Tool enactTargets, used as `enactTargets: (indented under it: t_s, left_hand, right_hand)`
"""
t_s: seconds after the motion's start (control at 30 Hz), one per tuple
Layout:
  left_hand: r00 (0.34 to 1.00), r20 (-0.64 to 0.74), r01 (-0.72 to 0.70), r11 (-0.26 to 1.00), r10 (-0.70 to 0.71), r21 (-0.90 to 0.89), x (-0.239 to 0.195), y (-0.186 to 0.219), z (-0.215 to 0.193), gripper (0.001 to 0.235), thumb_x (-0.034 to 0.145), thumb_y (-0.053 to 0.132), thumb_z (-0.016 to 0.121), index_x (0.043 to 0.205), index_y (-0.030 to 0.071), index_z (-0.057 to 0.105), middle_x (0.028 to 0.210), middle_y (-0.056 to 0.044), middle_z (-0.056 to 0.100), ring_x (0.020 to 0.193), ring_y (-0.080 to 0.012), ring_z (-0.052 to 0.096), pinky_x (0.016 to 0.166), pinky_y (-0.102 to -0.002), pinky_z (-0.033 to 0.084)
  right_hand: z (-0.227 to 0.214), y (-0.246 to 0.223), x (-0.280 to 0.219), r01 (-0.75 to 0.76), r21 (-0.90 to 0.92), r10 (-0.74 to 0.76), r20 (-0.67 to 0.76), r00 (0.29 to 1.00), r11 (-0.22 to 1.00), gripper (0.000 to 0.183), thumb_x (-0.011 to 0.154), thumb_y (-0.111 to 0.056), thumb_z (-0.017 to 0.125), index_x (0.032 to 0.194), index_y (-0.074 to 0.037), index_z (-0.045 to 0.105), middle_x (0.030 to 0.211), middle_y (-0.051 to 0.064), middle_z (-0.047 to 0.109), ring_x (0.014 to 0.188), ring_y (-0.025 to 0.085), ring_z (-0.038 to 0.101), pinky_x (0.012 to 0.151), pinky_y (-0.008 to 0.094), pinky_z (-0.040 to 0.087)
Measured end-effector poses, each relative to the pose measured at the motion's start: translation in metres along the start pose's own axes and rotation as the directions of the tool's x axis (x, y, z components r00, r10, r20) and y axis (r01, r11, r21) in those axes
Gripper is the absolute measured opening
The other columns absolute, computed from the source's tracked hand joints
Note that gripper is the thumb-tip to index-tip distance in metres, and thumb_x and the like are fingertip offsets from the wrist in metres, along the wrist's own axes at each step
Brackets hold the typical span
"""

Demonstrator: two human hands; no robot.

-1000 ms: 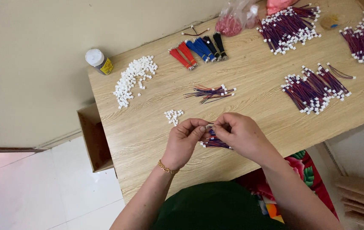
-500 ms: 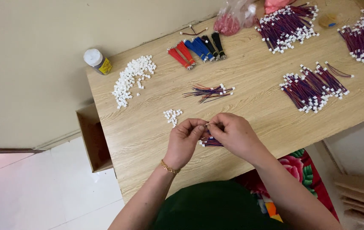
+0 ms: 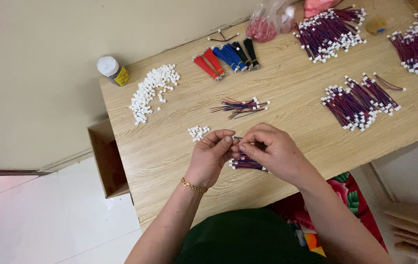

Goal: Assembling small wire cables by attaching plastic connectors to the ends

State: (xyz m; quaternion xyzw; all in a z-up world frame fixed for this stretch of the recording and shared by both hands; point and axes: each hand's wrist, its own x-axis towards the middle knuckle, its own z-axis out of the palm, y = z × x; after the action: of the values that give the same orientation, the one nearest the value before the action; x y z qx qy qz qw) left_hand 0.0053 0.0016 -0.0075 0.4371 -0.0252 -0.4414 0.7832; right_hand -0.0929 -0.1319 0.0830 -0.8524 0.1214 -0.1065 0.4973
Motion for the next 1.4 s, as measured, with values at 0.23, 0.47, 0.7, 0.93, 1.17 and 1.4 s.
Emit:
enactTargets:
  t_s: [0.23,0.47,0.7,0.93,1.17,1.4]
  left_hand:
    - [1.000,0.015,-0.008,1.000,0.008,-0.024,-0.007,0.001,0.003,0.016,0.094,0.004,0.058,0.108,-0.004,0.062,0.087,-0.015,0.068,0.075,-0.0197,0.072,0.067,-0.028,0.063]
    - [1.000,0.013,-0.013,1.000,0.014,-0.009,-0.008,-0.003,0.000,0.016,0.093,0.006,0.060,0.107,-0.002,0.062,0.086,-0.013,0.068,0.076,-0.0187,0.072,0.068,-0.028,0.063]
    - [1.000,0.016,-0.020,1.000,0.020,-0.015,-0.008,0.000,0.002,0.015,0.093,0.005,0.060,0.106,-0.002,0.062,0.086,-0.013,0.068,0.076,-0.0193,0.072,0.068,-0.029,0.063]
    - [0.999,0.017,-0.043,0.999,0.043,0.016,-0.009,0.001,0.004,0.016,0.093,0.005,0.060,0.106,-0.004,0.062,0.086,-0.014,0.068,0.074,-0.0201,0.072,0.066,-0.029,0.063]
    - [0.998,-0.012,-0.053,0.992,0.055,0.111,-0.006,-0.006,0.002,0.017,0.094,0.004,0.059,0.108,-0.004,0.063,0.086,-0.014,0.069,0.073,-0.0190,0.071,0.066,-0.030,0.063]
    - [0.997,-0.077,0.003,0.914,0.031,0.405,0.027,-0.064,-0.041,0.017,0.093,0.005,0.061,0.107,-0.004,0.065,0.088,-0.016,0.068,0.076,-0.0203,0.069,0.068,-0.031,0.061]
  right_hand:
    - [0.005,0.009,0.000,-0.047,-0.103,0.037,-0.093,0.995,0.994,0.008,0.081,-0.013,0.072,0.077,-0.008,0.067,0.076,0.008,0.064,0.076,0.023,0.064,0.069,0.032,0.051]
    - [0.008,0.007,0.000,-0.020,-0.179,0.000,-0.111,0.994,0.984,0.010,0.080,-0.011,0.070,0.074,-0.007,0.063,0.073,0.011,0.062,0.074,0.030,0.064,0.066,0.037,0.050]
    - [0.009,-0.004,-0.004,0.018,-0.223,-0.057,-0.165,0.985,0.975,0.009,0.079,-0.011,0.069,0.075,-0.008,0.061,0.078,0.010,0.064,0.077,0.030,0.065,0.066,0.036,0.051]
    - [0.013,0.006,-0.002,0.107,-0.392,-0.203,-0.213,0.956,0.914,0.011,0.080,-0.013,0.071,0.073,-0.014,0.061,0.079,0.001,0.064,0.079,0.022,0.066,0.068,0.029,0.051]
    - [0.016,0.012,-0.001,0.151,-0.443,-0.245,-0.164,0.956,0.884,0.009,0.084,-0.014,0.068,0.077,-0.013,0.061,0.084,0.003,0.062,0.082,0.025,0.065,0.070,0.034,0.053]
    - [0.044,0.102,-0.010,-0.088,-0.349,0.092,-0.005,0.996,0.933,0.012,0.088,-0.026,0.064,0.089,-0.014,0.066,0.088,0.009,0.065,0.091,0.033,0.065,0.077,0.042,0.053]
